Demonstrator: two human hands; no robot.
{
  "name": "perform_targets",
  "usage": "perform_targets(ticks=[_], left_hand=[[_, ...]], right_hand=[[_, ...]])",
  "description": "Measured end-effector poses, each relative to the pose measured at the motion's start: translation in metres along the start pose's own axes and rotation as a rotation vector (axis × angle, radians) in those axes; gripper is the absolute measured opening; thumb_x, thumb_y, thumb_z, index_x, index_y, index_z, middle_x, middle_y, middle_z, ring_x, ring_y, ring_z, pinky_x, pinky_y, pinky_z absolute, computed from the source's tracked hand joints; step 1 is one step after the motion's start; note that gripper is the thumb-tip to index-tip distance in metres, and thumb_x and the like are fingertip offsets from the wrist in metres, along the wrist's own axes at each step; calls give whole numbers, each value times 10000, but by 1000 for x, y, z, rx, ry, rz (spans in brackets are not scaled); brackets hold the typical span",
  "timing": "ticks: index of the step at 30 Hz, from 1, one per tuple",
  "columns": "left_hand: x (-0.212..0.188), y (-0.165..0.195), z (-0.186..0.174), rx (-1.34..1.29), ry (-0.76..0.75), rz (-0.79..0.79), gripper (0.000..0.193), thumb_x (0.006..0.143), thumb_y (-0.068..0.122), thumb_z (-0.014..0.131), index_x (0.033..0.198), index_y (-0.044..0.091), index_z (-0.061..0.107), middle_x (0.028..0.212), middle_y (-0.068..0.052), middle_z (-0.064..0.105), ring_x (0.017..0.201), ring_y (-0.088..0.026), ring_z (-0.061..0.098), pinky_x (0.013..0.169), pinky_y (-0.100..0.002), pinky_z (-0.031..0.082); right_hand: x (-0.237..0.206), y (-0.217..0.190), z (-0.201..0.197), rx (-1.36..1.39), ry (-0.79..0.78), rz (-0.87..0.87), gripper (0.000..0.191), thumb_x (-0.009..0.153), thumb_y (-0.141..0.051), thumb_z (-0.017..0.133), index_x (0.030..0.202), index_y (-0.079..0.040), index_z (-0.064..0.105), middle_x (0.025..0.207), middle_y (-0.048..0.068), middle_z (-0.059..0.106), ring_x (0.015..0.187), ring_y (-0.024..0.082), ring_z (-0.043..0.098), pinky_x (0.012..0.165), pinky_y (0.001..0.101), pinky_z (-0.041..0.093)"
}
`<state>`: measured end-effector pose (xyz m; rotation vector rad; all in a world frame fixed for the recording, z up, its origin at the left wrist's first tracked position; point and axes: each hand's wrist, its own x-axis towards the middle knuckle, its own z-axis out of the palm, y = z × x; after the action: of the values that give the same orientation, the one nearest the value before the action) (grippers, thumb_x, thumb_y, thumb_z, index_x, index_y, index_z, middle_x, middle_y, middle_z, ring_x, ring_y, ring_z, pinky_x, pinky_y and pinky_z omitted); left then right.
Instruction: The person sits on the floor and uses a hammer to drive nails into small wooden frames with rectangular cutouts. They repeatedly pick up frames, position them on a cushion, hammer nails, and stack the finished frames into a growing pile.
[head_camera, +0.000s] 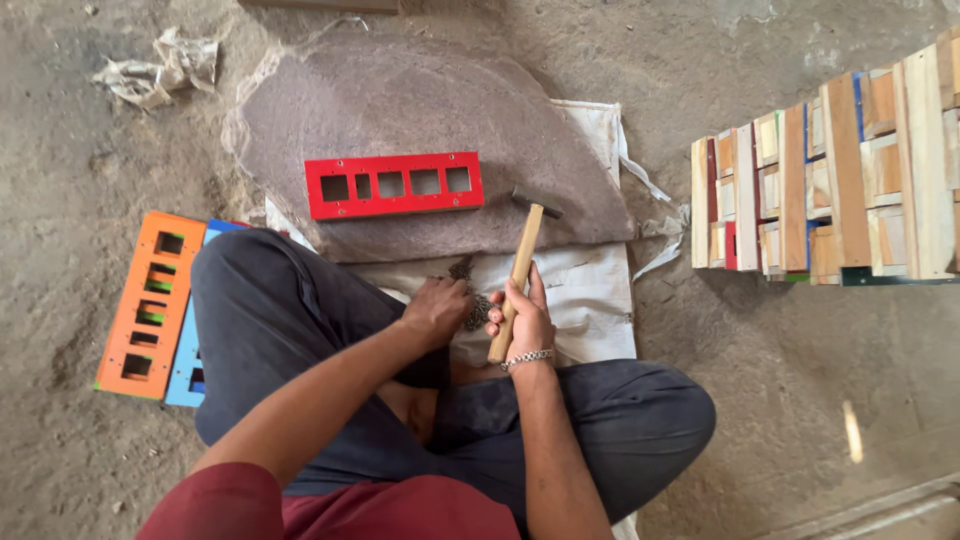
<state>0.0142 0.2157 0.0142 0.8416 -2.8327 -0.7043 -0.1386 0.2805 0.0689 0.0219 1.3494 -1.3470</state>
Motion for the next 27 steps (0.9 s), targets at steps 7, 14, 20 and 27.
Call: perform_targets(ticks=[7,14,20,27], left_hand=[[-4,-12,9,-58,51,63,60,766,156,693,779,116,736,906,-92,671,970,-301,639,876,-449,494],[-4,-12,9,-181,64,-14,102,765,69,652,815,84,739,955,-105,692,1026,-334,649,862,-459,546],[0,-29,-7,-777,358,-415,198,854,74,731,1043,72,789,936,-130,794,853,-198,787,789,-340,611],[40,-89,-80,-606,535,-551,150,928,147,717,1045,99,797,912,-124,789,758,-177,762,702,-335,589]], right_hand=[[-1,0,3,-81,29,-59,705,960,-132,610,1594,-306,353,802,77,579,524,123,502,424,284,428],[2,14,8,-797,108,-637,709,934,-94,699,1576,-160,406,1165,195,647,903,265,630,727,397,525],[4,27,-1,-976,28,-650,700,871,-104,749,1519,-108,484,1401,152,649,1187,240,675,968,347,539],[6,21,13,-757,59,-481,729,874,-59,725,1549,-119,455,1059,115,739,647,166,597,545,311,520]])
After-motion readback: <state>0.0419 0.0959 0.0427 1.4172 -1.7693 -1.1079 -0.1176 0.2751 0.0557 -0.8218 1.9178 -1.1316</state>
